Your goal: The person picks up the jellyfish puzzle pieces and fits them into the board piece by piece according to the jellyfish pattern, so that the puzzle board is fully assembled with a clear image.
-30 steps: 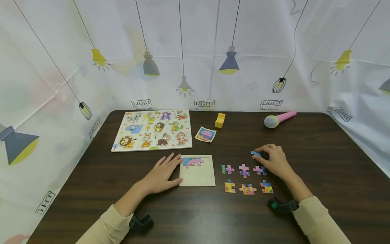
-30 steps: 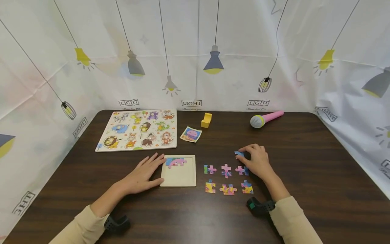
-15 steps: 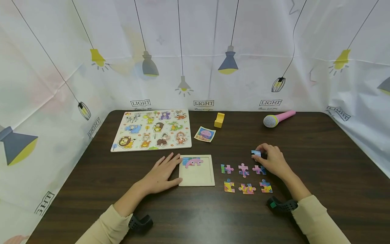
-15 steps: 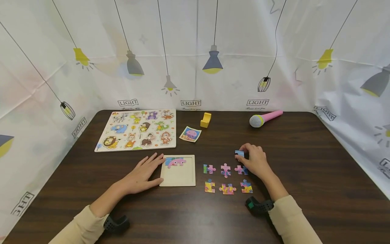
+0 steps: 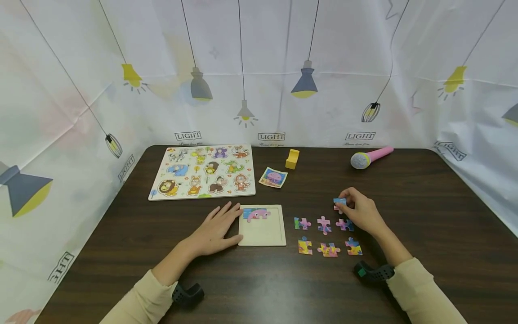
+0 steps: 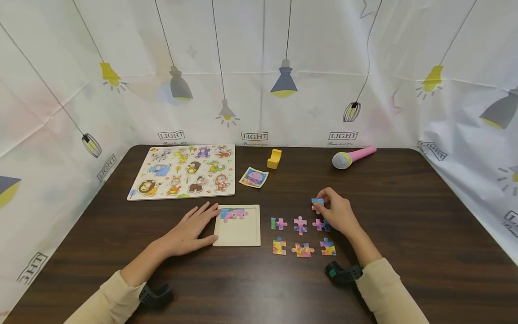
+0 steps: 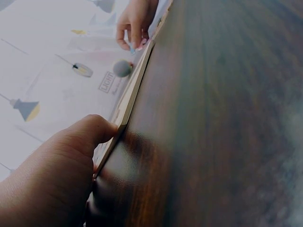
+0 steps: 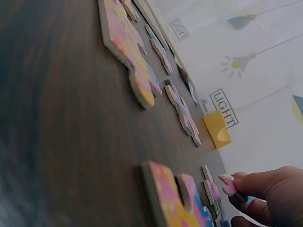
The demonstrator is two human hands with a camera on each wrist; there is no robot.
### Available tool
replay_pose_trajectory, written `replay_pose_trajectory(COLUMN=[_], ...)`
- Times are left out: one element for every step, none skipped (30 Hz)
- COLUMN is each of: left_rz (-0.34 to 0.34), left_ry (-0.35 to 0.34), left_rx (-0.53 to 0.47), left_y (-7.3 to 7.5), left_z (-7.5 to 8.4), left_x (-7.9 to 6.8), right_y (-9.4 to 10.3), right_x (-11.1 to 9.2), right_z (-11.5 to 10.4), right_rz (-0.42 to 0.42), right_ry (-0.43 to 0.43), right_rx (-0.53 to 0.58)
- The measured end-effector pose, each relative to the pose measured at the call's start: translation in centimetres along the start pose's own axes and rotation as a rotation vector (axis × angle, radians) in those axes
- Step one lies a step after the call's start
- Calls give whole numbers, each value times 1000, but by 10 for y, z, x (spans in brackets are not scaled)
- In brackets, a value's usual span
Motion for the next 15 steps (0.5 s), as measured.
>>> replay_pose_trajectory(left_rz=[0,-2,-2,-4,-5,-6,-8,-6,-5,-3,-1,1,0,1,-1], left_ry=[0,1,2,4,5,6,8,7,7,6,5,3,4,2,2], left_rx=[0,2,5,9,11,10,11,10,11,9,9,8,9,8,8], left_y=[0,0,0,0,0,0,0,0,0,0,1,1,0,0,0], left_z=[0,0,0,0,0,0,-1,0,0,0,0,0,0,0,0], left_x=[0,0,1,1,1,1,1,1,1,0,0,0,0,0,0], right_y=[0,0,0,0,0,-1,-1,-2,-3,-3,-4,-5,-7,-8,-9], right_x=[0,1,1,1,2,2,2,2,3,3,4,5,5,6,7], right_z=[-1,-2,-4,-5,-8,-10,-13,-17,-20,-23,-26,-29,-32,-34,-36], right_rz=[-1,-2,-2,-4,-7,-10,-13,-17,-22,-26,-31,-33,-38,-42,-46], right_ry=[-5,-10,-14,-19,-23,-23,-22,-21,-16,-14,-11,-9,-11,-12,-13], right_rx=[6,12,21,33,47,62,77,91,105,117,126,135,143,149,156])
Point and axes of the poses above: each hand's wrist, its own x-axis towards the middle knuckle, its own y-axis out of the back of the hand, z = x × y, the point moved 7 cm from there along x, towards the middle knuckle, and after that the axes turned 6 degrees about z, right-handed, at the moved point
